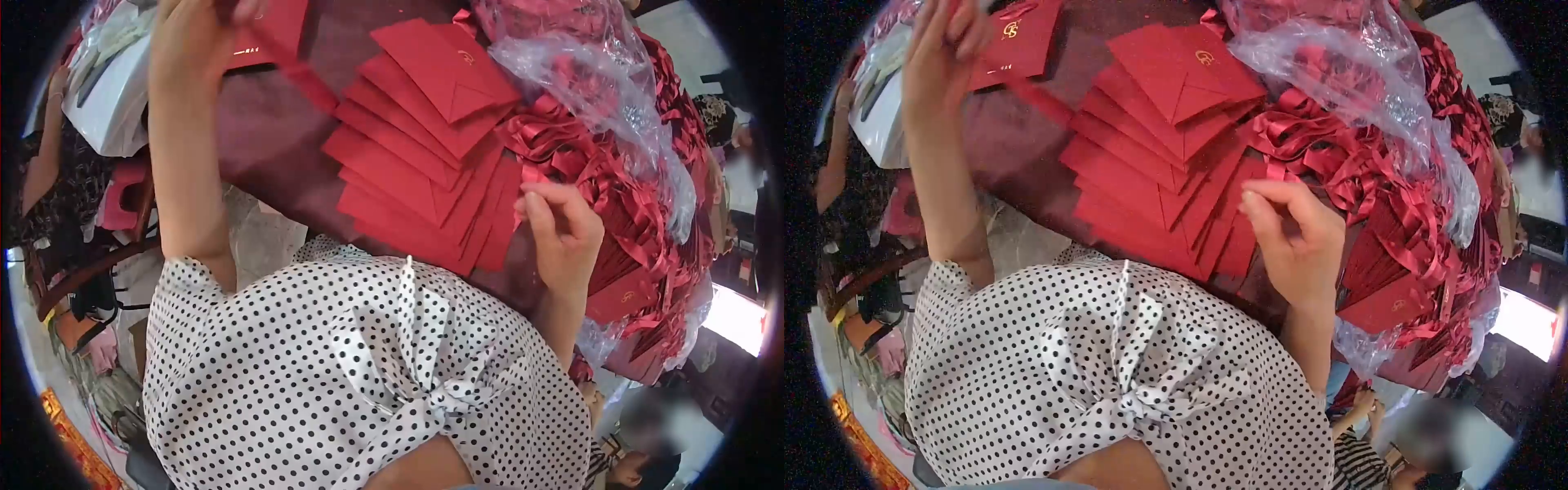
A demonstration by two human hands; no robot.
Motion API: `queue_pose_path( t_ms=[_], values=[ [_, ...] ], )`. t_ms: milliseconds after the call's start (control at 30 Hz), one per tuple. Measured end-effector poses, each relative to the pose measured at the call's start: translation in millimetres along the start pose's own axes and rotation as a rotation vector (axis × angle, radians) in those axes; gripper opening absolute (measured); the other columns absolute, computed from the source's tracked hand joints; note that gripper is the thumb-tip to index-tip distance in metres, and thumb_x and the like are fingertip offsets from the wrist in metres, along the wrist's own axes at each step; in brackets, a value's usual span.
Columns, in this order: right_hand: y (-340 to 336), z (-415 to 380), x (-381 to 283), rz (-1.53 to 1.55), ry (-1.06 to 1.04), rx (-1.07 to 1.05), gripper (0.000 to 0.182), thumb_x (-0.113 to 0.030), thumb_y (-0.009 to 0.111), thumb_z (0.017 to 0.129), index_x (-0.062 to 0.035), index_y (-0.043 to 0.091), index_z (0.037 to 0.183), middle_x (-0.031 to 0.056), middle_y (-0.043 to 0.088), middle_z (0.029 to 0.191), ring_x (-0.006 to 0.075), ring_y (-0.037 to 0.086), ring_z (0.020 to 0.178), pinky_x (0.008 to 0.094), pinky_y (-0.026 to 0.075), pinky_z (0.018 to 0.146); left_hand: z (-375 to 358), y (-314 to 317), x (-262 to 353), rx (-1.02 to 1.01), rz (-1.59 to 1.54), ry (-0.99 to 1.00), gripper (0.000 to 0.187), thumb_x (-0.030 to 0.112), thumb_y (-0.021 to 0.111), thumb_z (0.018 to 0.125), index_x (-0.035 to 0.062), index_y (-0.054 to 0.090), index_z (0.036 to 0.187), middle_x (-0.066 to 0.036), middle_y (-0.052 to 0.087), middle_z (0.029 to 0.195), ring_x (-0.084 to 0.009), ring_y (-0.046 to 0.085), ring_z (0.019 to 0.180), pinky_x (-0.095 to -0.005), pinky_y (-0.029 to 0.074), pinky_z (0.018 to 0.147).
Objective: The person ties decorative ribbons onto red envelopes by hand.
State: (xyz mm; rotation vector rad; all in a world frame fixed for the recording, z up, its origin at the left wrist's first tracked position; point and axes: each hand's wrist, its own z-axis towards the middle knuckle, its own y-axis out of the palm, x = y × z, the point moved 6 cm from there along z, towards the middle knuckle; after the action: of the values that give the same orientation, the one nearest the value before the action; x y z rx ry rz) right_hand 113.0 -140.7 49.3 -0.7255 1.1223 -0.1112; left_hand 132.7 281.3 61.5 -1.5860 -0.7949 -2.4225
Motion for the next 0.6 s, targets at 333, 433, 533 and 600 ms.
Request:
queue_pose_path(
  t_ms=[333,433,533,600],
  values=[
    [42.2,4.3,-65.8,0.431,-0.353,-0.081,0.027,-0.003,0.076,0.074,0.0006,0.068,0.100,0.0078,0.062,0.087,0.0120,0.060,0.072,0.0208,0.046,0.061,-217.3,160.9,19.8,-0.452,0.406,0.188,0.014,0.002,0.056,0.090,-0.0016,0.047,0.100,-0.016,0.054,0.081,-0.0300,0.061,0.067,-0.0349,0.048,0.057],
    [40.9,-9.2,-41.8,0.921,-0.072,0.008,0.023,0.003,0.073,0.074,0.0002,0.069,0.096,0.0095,0.060,0.093,0.0127,0.059,0.074,0.0213,0.046,0.065,-215.8,175.6,11.5,-0.616,0.369,0.022,0.016,0.001,0.055,0.090,-0.0009,0.045,0.102,-0.016,0.054,0.080,-0.0313,0.061,0.066,-0.0364,0.048,0.056],
    [12.4,-20.8,-43.7,0.678,-0.319,-0.029,0.013,0.001,0.066,0.079,-0.0003,0.064,0.092,0.0119,0.058,0.096,0.0179,0.057,0.080,0.0272,0.046,0.067,-215.0,189.9,9.8,-0.976,0.392,0.081,0.017,0.012,0.059,0.089,-0.0006,0.050,0.092,-0.016,0.053,0.084,-0.0347,0.059,0.080,-0.0407,0.046,0.064],
    [-12.9,-41.5,-51.0,1.009,-0.348,0.090,0.010,-0.009,0.059,0.087,-0.0042,0.051,0.090,0.0143,0.058,0.092,0.0222,0.058,0.079,0.0352,0.046,0.066,-183.7,195.0,22.8,-1.070,0.416,0.384,0.026,0.025,0.053,0.094,-0.0001,0.058,0.090,-0.016,0.059,0.101,-0.0323,0.057,0.099,-0.0414,0.046,0.086]
  ],
)
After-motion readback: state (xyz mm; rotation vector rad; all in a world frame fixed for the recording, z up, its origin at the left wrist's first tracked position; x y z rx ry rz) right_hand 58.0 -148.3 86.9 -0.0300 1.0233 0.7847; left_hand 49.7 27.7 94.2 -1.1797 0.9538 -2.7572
